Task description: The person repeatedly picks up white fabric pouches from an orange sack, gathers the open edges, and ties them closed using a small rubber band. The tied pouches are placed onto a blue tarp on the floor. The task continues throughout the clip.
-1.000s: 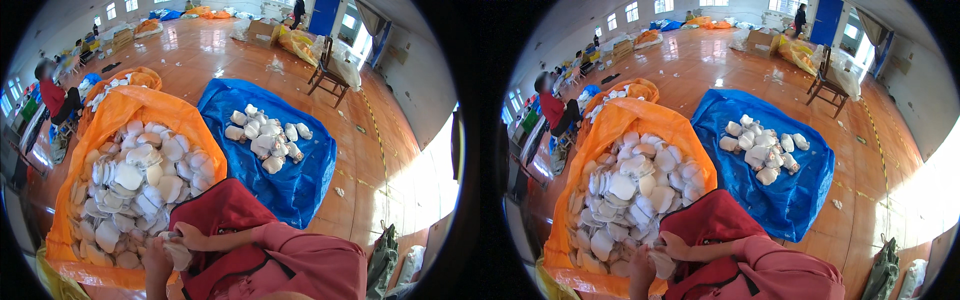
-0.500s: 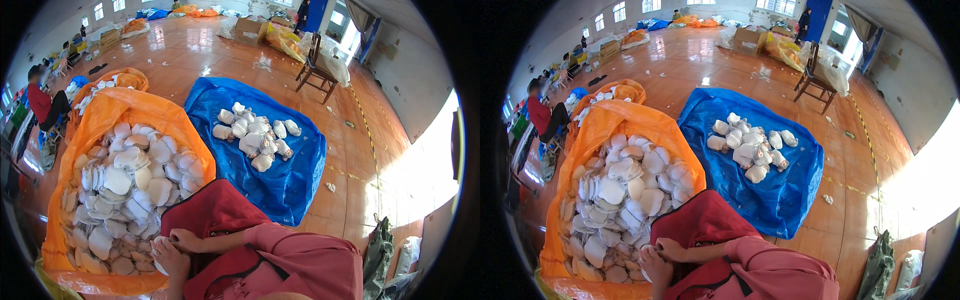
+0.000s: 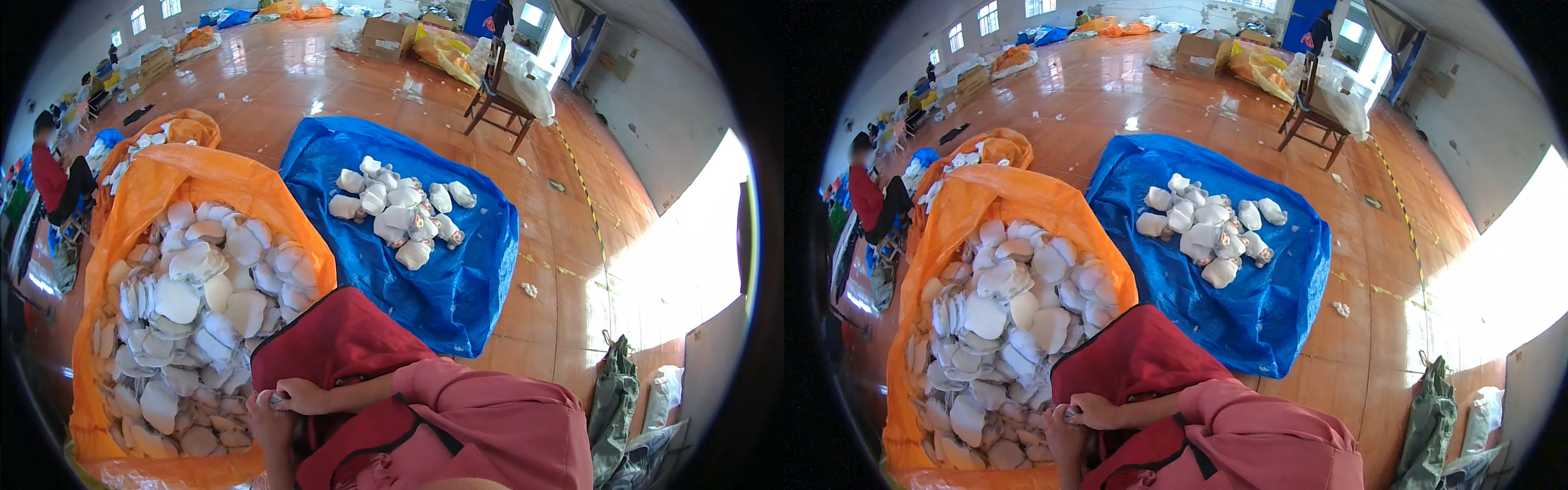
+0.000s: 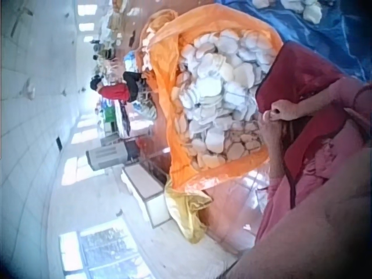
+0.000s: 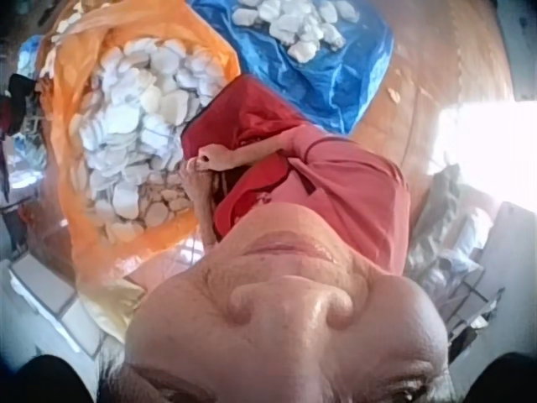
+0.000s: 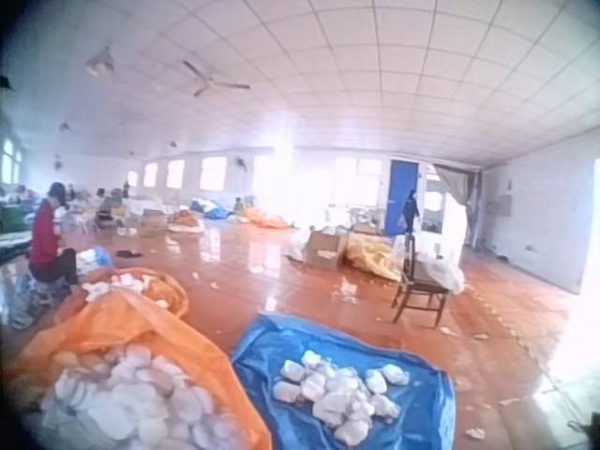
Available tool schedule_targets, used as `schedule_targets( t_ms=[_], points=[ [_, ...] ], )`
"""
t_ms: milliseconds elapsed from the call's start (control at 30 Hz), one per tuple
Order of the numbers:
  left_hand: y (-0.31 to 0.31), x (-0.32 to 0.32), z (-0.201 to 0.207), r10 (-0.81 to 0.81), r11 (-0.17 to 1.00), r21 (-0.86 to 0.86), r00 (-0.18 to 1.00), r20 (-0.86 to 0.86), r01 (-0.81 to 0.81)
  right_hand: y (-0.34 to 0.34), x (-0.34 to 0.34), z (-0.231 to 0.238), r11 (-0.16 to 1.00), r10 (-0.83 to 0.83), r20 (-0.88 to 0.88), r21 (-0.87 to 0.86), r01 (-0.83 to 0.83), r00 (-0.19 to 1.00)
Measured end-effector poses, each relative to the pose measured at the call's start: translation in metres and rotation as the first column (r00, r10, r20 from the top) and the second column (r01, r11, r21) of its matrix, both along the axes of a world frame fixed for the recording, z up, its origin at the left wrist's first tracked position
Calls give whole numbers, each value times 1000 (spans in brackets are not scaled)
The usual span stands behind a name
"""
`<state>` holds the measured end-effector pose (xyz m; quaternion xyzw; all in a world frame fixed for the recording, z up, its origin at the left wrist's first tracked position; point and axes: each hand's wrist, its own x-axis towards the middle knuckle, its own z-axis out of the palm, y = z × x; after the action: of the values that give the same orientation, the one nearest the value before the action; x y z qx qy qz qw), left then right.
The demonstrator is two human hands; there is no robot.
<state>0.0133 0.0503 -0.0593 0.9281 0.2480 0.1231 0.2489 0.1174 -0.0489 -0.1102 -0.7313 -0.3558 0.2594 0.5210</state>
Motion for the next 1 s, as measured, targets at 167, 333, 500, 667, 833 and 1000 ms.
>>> schedule_targets(
  t_ms=[167,333,500,667,833,1000],
  points=[
    [3,2,-3,-33,990,-141,999,-34,28,-3,7,-8,1000,-1,-53,-16,1,999],
    [5,1,-15,-79,984,-154,995,58,87,-9,21,-12,999,41,-180,-22,-45,983],
    [10,2,-9,-212,965,-141,973,91,224,-15,34,-1,991,131,-473,42,-127,871],
    [12,5,-3,-370,925,-55,924,95,375,-25,42,-8,978,203,-798,140,-153,568],
    [10,7,2,-446,895,25,891,78,446,-36,43,-9,972,225,-802,142,-189,553],
    [2,5,5,-329,938,124,944,25,323,-34,41,6,980,191,-439,28,-199,878]
  ],
)
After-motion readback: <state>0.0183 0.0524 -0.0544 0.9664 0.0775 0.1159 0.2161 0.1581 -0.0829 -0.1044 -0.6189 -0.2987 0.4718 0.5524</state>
